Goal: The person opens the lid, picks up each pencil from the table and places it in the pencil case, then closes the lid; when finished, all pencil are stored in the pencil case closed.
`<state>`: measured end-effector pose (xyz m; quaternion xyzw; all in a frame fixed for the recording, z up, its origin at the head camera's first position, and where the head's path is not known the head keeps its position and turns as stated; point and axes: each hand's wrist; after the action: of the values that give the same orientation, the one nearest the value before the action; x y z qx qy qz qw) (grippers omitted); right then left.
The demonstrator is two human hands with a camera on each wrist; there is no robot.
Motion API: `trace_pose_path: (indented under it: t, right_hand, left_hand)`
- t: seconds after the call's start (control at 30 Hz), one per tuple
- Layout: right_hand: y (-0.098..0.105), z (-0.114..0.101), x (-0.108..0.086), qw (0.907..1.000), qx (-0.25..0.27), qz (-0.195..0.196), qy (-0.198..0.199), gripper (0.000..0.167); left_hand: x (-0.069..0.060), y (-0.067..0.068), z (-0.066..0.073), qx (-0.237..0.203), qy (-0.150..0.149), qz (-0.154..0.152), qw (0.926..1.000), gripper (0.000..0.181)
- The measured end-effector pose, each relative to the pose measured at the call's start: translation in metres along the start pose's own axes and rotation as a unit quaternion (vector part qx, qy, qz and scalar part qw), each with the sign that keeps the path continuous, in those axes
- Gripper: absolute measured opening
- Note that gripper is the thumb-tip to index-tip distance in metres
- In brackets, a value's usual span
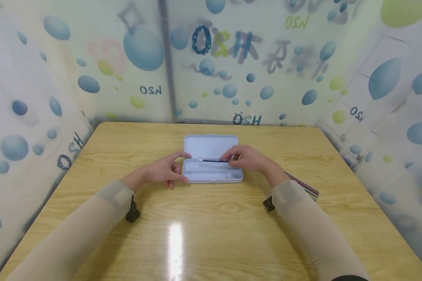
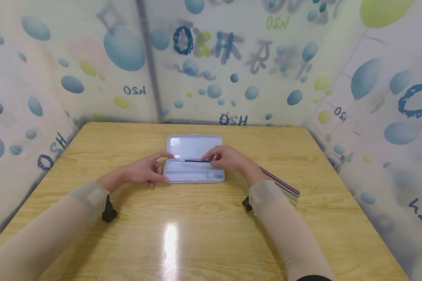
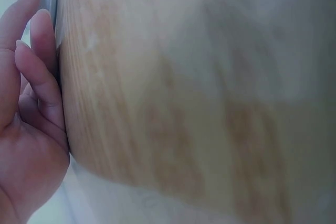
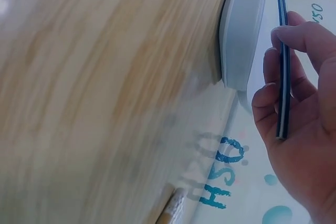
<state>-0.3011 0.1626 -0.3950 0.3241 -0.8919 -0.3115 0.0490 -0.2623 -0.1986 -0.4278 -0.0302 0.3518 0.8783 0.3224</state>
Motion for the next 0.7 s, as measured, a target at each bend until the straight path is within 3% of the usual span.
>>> trace_pose_path:
  t: [0.7]
  right_hand:
    - [-0.020,-0.013,0.020,0.9977,-0.032,-0.051,0.033,0.027]
  left_hand:
    - [0.001,0.001,-0.001,-0.001,0.008,0.001,1.0000,0.088]
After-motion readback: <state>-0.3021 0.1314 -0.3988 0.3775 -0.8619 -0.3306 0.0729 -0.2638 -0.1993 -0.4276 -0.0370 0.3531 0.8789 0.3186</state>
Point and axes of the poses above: each hand's wrist, its own x-axis towards the middle knuckle, its own y-axis out of the back of the hand, z = x × y, and after that the axes turned 10 degrees about x, right-handed
